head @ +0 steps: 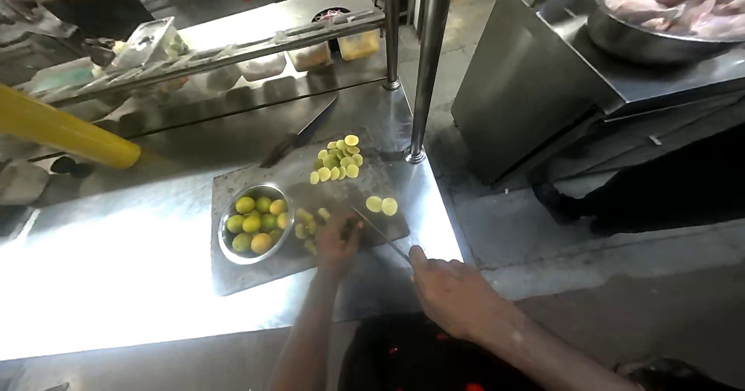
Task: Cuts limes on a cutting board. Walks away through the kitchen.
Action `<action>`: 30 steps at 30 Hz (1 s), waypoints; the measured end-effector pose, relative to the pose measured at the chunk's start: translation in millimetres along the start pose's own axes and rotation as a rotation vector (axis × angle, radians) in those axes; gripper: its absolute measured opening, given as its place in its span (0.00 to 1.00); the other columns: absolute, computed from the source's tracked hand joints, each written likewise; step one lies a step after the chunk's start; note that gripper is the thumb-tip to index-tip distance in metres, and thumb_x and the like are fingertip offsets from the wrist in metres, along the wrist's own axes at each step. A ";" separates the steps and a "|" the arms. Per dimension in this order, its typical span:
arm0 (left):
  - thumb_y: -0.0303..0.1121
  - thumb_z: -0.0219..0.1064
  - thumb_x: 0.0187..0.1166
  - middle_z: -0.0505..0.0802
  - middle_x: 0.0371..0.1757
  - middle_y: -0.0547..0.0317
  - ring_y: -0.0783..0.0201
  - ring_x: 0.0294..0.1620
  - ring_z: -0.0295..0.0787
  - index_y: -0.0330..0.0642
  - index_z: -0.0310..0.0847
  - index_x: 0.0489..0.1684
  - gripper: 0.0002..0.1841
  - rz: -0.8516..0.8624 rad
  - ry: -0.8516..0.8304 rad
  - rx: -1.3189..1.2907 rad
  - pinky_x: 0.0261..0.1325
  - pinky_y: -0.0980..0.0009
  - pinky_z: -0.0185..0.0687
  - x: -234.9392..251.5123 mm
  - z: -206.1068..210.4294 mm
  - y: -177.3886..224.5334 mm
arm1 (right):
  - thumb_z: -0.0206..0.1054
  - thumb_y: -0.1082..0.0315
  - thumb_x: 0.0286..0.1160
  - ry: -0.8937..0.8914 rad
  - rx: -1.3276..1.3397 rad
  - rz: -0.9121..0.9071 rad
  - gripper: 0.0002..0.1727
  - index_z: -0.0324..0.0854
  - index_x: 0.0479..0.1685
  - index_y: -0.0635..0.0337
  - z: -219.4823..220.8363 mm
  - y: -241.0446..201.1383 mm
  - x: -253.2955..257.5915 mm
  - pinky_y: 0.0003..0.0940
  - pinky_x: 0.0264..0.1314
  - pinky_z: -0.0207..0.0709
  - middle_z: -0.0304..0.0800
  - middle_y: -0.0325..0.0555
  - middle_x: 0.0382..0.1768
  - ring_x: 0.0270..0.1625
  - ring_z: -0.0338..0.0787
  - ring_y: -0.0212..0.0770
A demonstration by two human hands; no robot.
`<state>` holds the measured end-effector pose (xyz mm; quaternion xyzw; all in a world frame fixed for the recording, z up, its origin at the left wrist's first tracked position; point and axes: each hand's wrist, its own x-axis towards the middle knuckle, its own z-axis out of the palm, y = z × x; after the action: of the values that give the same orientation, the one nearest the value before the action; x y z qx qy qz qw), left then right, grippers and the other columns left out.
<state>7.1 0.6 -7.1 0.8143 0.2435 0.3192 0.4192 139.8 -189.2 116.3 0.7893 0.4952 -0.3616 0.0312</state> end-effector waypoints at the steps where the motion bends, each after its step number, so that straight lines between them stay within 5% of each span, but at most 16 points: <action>1: 0.31 0.70 0.79 0.90 0.47 0.59 0.70 0.38 0.89 0.41 0.87 0.50 0.08 0.028 0.005 0.023 0.42 0.72 0.91 0.0 0.2 0.4 | 0.47 0.54 0.92 -0.014 -0.002 0.005 0.19 0.66 0.68 0.56 -2.2 -1.6 0.6 0.57 0.45 0.85 0.88 0.55 0.38 0.45 0.94 0.61; 5: 0.32 0.70 0.80 0.90 0.44 0.59 0.71 0.40 0.89 0.40 0.88 0.47 0.07 0.051 0.025 0.089 0.46 0.73 0.90 0.3 -1.1 3.1 | 0.45 0.55 0.94 -0.083 0.024 0.018 0.19 0.64 0.71 0.55 -12.8 -14.5 23.8 0.56 0.51 0.85 0.88 0.54 0.43 0.50 0.93 0.59; 15: 0.27 0.71 0.76 0.93 0.47 0.56 0.68 0.44 0.92 0.38 0.89 0.46 0.07 0.131 0.063 0.130 0.52 0.70 0.92 -0.1 1.3 -2.0 | 0.62 0.59 0.84 0.070 0.039 -0.012 0.18 0.67 0.66 0.51 -25.2 -43.1 84.8 0.54 0.42 0.86 0.89 0.49 0.40 0.43 0.94 0.54; 20: 0.35 0.72 0.79 0.93 0.44 0.61 0.71 0.41 0.90 0.43 0.90 0.45 0.07 0.096 0.076 0.122 0.47 0.72 0.92 -1.4 2.5 -0.4 | 0.52 0.56 0.90 -0.186 0.043 0.049 0.20 0.63 0.73 0.55 -0.6 2.1 27.9 0.60 0.49 0.85 0.88 0.57 0.43 0.48 0.93 0.61; 24: 0.36 0.69 0.81 0.91 0.47 0.60 0.72 0.40 0.90 0.43 0.88 0.48 0.08 0.077 0.085 0.146 0.45 0.73 0.91 -1.6 5.0 1.9 | 0.48 0.53 0.91 -0.227 0.025 0.097 0.21 0.62 0.71 0.56 22.2 28.6 -12.9 0.62 0.49 0.84 0.88 0.59 0.41 0.49 0.93 0.64; 26: 0.36 0.67 0.84 0.94 0.50 0.58 0.70 0.42 0.92 0.41 0.86 0.52 0.10 0.021 0.086 0.137 0.48 0.71 0.92 -2.3 7.3 3.5 | 0.49 0.52 0.91 -0.213 0.028 0.100 0.21 0.64 0.70 0.56 29.0 33.1 -18.6 0.61 0.47 0.85 0.88 0.58 0.40 0.48 0.93 0.63; 30: 0.39 0.65 0.86 0.91 0.38 0.55 0.62 0.32 0.88 0.38 0.81 0.53 0.13 -0.174 0.073 0.231 0.39 0.59 0.89 5.8 -6.6 29.0 | 0.51 0.49 0.90 -0.209 0.109 0.049 0.23 0.66 0.70 0.56 32.1 52.3 -25.8 0.64 0.49 0.83 0.88 0.59 0.40 0.48 0.92 0.65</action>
<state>10.0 -7.5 22.0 0.8209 0.3633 0.2809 0.3395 158.2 -248.4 92.0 0.7597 0.4494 -0.4674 0.0486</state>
